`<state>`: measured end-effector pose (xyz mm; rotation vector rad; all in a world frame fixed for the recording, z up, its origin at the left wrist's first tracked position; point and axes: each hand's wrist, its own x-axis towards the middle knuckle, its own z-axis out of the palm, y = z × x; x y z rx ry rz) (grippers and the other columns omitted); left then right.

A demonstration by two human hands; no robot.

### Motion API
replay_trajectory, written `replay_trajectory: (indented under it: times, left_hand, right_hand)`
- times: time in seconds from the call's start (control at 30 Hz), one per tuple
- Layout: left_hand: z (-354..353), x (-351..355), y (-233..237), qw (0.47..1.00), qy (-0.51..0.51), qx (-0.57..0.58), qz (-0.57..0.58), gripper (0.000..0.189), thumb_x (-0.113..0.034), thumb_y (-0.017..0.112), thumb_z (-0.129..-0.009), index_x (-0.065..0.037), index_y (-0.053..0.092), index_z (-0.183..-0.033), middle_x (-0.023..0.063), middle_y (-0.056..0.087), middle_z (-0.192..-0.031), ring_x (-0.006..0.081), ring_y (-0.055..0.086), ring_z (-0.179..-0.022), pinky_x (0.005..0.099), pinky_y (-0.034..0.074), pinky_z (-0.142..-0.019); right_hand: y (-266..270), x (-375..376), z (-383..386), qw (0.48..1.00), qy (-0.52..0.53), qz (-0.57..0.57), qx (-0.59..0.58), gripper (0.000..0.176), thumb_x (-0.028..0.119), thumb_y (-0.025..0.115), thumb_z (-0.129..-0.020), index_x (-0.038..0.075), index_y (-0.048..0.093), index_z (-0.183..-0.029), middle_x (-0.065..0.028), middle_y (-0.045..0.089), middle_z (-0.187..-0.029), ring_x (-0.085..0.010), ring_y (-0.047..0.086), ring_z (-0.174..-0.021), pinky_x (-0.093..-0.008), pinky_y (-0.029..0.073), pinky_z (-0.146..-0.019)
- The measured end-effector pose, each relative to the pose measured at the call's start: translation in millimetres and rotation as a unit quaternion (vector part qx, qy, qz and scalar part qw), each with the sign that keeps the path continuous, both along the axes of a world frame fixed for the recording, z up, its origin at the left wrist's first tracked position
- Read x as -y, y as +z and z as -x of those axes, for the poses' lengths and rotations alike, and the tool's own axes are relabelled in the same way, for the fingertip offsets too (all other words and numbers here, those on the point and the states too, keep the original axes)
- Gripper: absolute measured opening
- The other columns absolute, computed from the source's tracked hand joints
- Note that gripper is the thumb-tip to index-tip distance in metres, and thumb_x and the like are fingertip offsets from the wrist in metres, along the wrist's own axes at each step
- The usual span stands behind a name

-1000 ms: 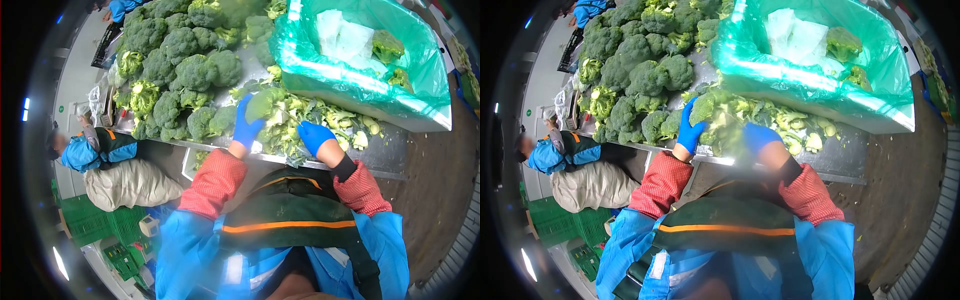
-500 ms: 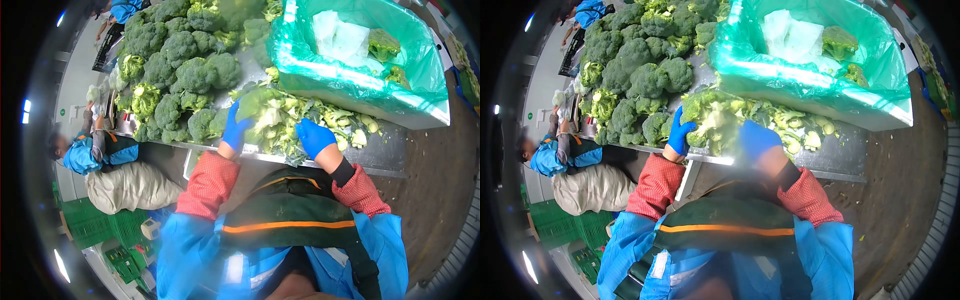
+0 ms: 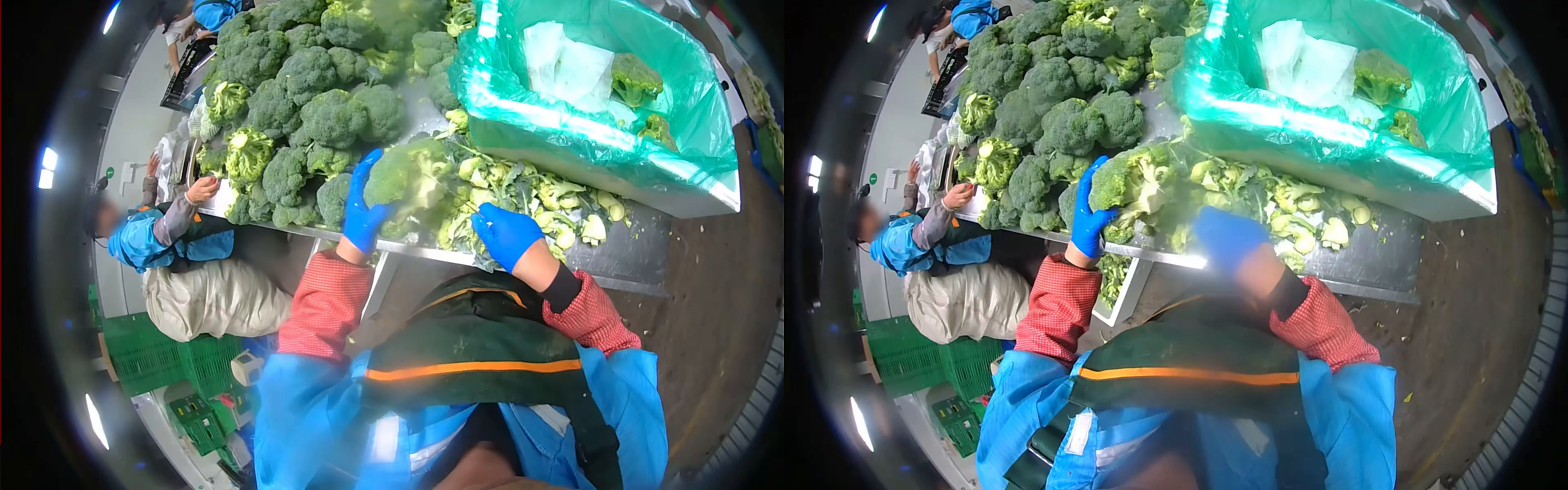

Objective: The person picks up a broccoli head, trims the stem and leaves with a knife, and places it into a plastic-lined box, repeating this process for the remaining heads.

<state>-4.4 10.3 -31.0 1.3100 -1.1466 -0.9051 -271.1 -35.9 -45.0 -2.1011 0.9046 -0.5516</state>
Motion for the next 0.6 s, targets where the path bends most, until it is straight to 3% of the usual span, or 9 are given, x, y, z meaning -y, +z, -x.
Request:
replay_trajectory:
  times: [0.03,0.17,0.23,0.3,0.43,0.53,0.6]
  left_hand:
    - [4.0,0.6,-1.3,1.0,0.002,-0.008,0.005,0.078,-0.013,0.067,-0.067,-0.002,0.038,-0.138,0.0121,0.042,-0.137,0.0236,0.041,-0.128,0.037,0.032,-0.108]
    - [12.4,7.3,-29.6,0.998,-0.007,0.067,0.007,0.082,-0.013,0.074,-0.065,-0.002,0.037,-0.137,0.0134,0.043,-0.137,0.025,0.042,-0.127,0.0371,0.032,-0.108]
    - [20.4,6.4,-44.8,0.994,-0.03,0.101,0.009,0.082,-0.017,0.073,-0.067,-0.002,0.035,-0.138,0.014,0.041,-0.137,0.0259,0.04,-0.128,0.0376,0.031,-0.108]
    - [24.0,6.9,-60.5,0.99,-0.031,0.137,0.011,0.083,-0.028,0.071,-0.069,-0.003,0.033,-0.138,0.015,0.039,-0.139,0.0267,0.038,-0.13,0.0386,0.031,-0.109]
    - [23.4,5.2,-59.6,0.986,-0.032,0.16,0.014,0.082,-0.027,0.069,-0.071,-0.003,0.031,-0.139,0.0146,0.038,-0.14,0.0265,0.038,-0.13,0.0389,0.031,-0.109]
    - [20.0,8.8,-63.7,0.989,-0.042,0.138,0.034,0.08,-0.023,0.068,-0.072,-0.003,0.031,-0.14,0.0141,0.038,-0.14,0.0263,0.039,-0.129,0.0387,0.032,-0.108]
    - [21.9,9.5,-53.7,0.994,-0.041,0.097,0.01,0.078,-0.021,0.067,-0.071,-0.004,0.033,-0.139,0.0138,0.04,-0.139,0.0264,0.041,-0.128,0.0386,0.033,-0.108]
  right_hand:
    - [1.2,-0.1,-2.0,1.0,-0.001,-0.008,-0.013,0.025,0.03,0.047,-0.095,0.006,0.056,-0.094,-0.0205,0.062,-0.079,-0.0405,0.06,-0.072,-0.0487,0.047,-0.064]
    - [-8.5,2.0,0.4,0.996,0.033,0.048,-0.06,0.024,0.027,0.047,-0.094,0.005,0.056,-0.094,-0.0199,0.063,-0.081,-0.0405,0.061,-0.073,-0.0486,0.048,-0.065]
    - [-12.3,4.7,5.7,0.987,0.065,0.012,-0.147,0.024,0.027,0.046,-0.094,0.005,0.056,-0.094,-0.02,0.064,-0.081,-0.0404,0.061,-0.074,-0.0489,0.049,-0.066]
    - [-27.2,3.1,10.1,0.987,0.073,0.018,-0.143,0.026,0.028,0.045,-0.094,0.005,0.056,-0.094,-0.0202,0.064,-0.083,-0.0403,0.062,-0.075,-0.0492,0.049,-0.067]
    - [-42.0,-2.2,-0.7,0.987,0.004,0.002,-0.163,0.026,0.026,0.042,-0.095,0.005,0.057,-0.094,-0.0198,0.065,-0.087,-0.0391,0.062,-0.076,-0.0485,0.049,-0.069]
    - [-33.9,8.6,-6.6,0.974,0.032,-0.044,-0.221,0.027,0.027,0.042,-0.095,0.005,0.058,-0.096,-0.0192,0.064,-0.086,-0.039,0.061,-0.075,-0.0476,0.049,-0.069]
    - [-69.8,6.8,0.3,0.993,0.057,0.015,-0.099,0.029,0.028,0.042,-0.096,0.005,0.06,-0.095,-0.0178,0.064,-0.079,-0.0362,0.06,-0.067,-0.0451,0.049,-0.065]
